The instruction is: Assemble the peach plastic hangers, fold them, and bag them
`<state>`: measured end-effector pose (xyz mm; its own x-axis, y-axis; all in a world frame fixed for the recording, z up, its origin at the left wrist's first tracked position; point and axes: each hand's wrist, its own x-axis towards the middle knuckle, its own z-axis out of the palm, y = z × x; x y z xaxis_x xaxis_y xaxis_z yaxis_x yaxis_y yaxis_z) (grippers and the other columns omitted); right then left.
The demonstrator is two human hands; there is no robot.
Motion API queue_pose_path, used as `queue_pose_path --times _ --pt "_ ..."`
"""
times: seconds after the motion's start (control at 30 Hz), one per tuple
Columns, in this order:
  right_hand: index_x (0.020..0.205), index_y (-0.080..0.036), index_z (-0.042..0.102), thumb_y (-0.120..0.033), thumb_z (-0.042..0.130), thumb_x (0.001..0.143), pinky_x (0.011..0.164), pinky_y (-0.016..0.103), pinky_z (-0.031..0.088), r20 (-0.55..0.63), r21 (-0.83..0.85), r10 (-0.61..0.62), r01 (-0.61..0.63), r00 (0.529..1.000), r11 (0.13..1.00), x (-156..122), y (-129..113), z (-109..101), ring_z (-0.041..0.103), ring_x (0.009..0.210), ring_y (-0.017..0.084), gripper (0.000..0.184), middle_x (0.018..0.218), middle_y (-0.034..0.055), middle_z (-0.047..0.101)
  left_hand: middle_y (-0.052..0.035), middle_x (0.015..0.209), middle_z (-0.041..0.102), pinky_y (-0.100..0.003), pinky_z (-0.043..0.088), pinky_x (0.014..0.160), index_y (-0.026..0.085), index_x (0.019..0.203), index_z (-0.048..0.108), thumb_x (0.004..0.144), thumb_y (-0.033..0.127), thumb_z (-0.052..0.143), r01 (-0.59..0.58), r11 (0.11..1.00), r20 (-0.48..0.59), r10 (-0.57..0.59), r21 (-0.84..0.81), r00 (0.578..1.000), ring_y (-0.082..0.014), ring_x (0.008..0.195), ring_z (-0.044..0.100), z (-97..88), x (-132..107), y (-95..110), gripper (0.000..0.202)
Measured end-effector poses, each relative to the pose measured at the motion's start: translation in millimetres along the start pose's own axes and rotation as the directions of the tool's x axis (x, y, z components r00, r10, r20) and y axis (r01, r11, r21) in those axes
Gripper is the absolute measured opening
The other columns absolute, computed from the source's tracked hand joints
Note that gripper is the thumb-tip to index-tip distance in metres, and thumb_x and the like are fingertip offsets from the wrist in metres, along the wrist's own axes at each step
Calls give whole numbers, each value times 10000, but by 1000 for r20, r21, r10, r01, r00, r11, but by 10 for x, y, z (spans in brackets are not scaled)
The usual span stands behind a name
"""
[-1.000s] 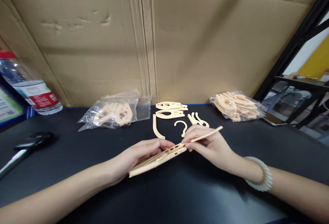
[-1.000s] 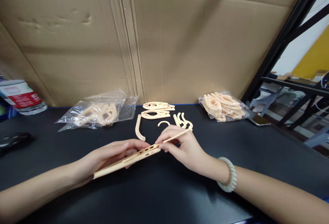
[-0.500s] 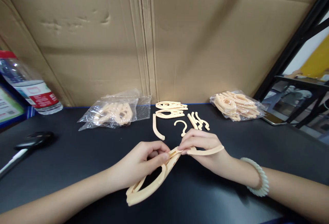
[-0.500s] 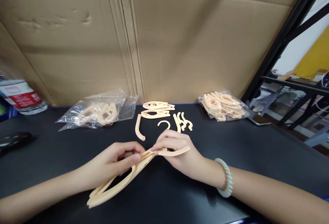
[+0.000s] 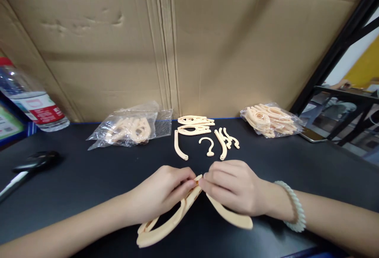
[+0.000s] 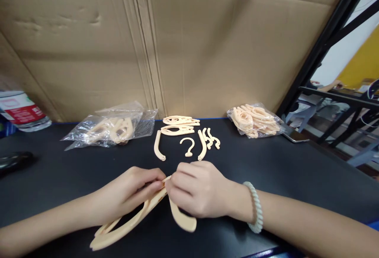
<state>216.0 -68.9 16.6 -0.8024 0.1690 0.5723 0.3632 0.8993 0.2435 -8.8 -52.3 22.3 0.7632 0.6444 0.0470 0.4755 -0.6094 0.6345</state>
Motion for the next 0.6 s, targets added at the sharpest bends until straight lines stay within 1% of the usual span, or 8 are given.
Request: queue_pose_path --times 0.17,0.27,0.37,0.4,0.47,0.5,0.53,0.6 --pt "669 -197 686 -104 479 893 498 311 494 65 -101 -189 195 980 976 35 -52 -80 592 621 171 319 769 58 710 4 615 533 -222 315 481 173 808 576 1014 272 333 -103 975 14 102 199 995 -122 489 471 -10 -23 85 334" --pt "667 -210 696 -145 523 881 500 325 521 20 -156 -327 326 945 932 36 -84 -100 615 659 191 282 793 60 717 9 613 521 -215 337 495 176 784 566 1018 298 326 -85 988 6 84 127 996 -117 499 462 -36 -11 54 357" --pt "667 -259 687 -182 577 874 536 307 550 -71 -169 -405 389 912 906 35 -115 -183 641 748 192 247 828 38 721 20 599 507 -203 365 505 179 729 535 1015 377 333 -28 996 -15 27 -79 1000 -108 508 473 -50 10 -36 403" --pt "688 -273 686 -191 597 867 561 297 558 -110 -111 -339 327 934 938 32 -107 -225 647 770 186 216 842 26 723 25 592 506 -199 362 484 179 716 519 1009 415 340 5 983 -19 -8 -181 1000 -101 487 474 -47 16 -69 417" --pt "810 -291 688 -232 609 865 634 312 570 -176 116 -75 96 982 989 18 -31 -323 658 790 189 112 879 14 725 27 601 526 -197 358 442 175 723 507 990 482 364 82 914 -2 -90 -397 996 -91 444 487 -33 25 -125 431" --pt "857 -310 674 -248 591 874 688 351 565 -233 210 129 -79 964 974 4 41 -371 655 791 203 104 870 10 718 22 619 548 -200 368 436 171 750 517 978 508 384 111 865 13 -120 -489 993 -94 438 507 -26 28 -145 429" --pt "911 -307 653 -234 542 898 739 398 548 -274 238 264 -200 925 950 -16 133 -416 647 804 221 134 868 25 707 12 641 572 -208 388 444 165 784 531 963 532 411 130 817 25 -141 -562 990 -103 448 534 -20 32 -159 425" --pt "962 -252 602 -173 455 925 766 433 507 -332 243 432 -366 839 898 -77 361 -485 617 816 233 171 877 70 670 -11 672 616 -233 433 483 152 850 558 925 565 477 135 738 30 -154 -661 988 -128 486 583 -17 39 -172 428"
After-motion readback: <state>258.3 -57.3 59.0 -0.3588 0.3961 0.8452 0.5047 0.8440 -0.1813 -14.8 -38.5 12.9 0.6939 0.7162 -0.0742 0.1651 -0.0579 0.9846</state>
